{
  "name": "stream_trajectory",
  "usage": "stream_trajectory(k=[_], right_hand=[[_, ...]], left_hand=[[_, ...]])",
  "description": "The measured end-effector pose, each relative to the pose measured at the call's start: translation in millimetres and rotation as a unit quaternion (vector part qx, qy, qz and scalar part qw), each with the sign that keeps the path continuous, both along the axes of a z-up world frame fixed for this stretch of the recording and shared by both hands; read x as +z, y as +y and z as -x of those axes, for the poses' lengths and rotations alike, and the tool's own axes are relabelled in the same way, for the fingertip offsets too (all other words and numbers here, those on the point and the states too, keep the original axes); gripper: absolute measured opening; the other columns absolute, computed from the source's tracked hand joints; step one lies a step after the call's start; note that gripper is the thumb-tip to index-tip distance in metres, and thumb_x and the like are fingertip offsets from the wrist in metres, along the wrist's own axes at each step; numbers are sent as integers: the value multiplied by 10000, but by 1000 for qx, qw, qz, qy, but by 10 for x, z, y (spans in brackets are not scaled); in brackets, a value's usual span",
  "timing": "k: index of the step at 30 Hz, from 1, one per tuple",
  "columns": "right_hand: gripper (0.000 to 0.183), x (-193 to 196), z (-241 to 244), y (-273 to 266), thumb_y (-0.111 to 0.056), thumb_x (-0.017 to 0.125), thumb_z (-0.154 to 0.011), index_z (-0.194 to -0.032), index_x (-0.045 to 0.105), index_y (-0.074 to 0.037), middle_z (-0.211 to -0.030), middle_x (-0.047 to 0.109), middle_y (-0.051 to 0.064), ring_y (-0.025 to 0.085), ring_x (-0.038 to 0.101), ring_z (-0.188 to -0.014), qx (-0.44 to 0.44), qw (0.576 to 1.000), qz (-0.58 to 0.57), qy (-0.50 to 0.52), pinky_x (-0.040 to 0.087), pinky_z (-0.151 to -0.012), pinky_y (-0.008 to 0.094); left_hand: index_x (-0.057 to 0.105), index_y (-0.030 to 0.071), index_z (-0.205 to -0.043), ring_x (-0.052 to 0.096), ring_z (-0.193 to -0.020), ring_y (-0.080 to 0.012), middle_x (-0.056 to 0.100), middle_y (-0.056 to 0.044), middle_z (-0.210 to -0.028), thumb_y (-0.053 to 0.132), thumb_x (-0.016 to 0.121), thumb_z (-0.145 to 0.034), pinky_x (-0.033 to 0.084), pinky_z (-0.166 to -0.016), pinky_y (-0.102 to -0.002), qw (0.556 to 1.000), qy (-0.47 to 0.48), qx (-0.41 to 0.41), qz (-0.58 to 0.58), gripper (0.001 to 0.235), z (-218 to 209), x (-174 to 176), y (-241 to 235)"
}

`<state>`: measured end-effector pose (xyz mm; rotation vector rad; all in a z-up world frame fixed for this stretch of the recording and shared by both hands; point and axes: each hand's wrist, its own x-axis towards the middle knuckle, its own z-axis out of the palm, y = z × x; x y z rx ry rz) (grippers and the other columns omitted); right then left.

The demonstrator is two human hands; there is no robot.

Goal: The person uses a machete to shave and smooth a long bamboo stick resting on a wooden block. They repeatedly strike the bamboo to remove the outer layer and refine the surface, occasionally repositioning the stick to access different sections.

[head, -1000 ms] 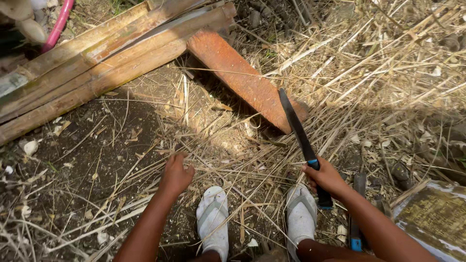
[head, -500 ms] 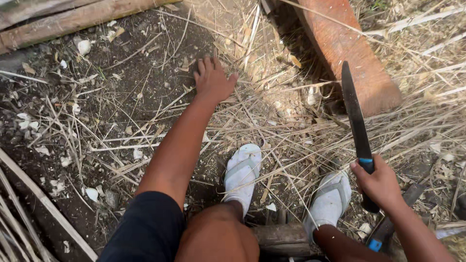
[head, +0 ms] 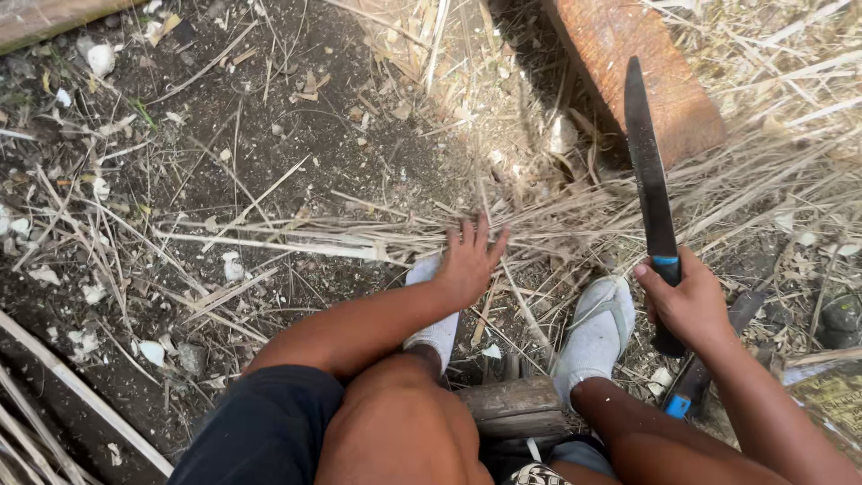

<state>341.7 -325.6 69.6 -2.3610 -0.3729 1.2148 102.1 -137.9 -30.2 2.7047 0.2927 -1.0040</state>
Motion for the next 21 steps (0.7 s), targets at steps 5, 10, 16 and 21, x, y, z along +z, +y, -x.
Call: stream_trajectory(k=[5, 10, 16, 21], right_hand=[[247, -44, -113, -243, -208, 717, -954, -1042, 576, -25, -636, 594, 61, 140, 561, -484, -65, 995, -70, -14, 443, -453, 315], [215, 5, -461, -626, -139, 695, -1005, -1094, 524, -43, -702, 564, 28, 129, 551, -532, -180, 956, -222, -71, 470, -487, 303], [174, 351, -1021, -1237, 23, 590, -1152, -1149, 433, -50, -803, 507, 44, 160, 524, -631, -340, 818, -441, -145, 510, -598, 362], [138, 730, -1265, -1551, 31, 533, -1153, -1180, 430, -57, -813, 463, 51, 168, 488, -632, -424, 700, -533, -214, 514, -612, 395]], left_hand=[[244, -46, -1600, 663, -1072, -361, 688, -196, -1075, 56, 675, -842, 445, -1056, -615, 991, -87, 98, 39, 878, -121, -468, 219], [498, 13, -1327, 699, -871, -402, 683, -214, -932, 107, 675, -883, 562, -764, -555, 967, -117, 93, 207, 487, -580, 463, 406], [478, -47, -1272, 696, -923, -436, 680, -279, -997, 122, 681, -907, 546, -775, -516, 798, -461, 85, 378, 451, -1974, 1871, 216], [700, 132, -1061, 766, -730, -218, 768, -63, -796, 401, 621, -959, 548, -689, -399, 725, -593, 109, 332, 299, -4578, 2375, -639]])
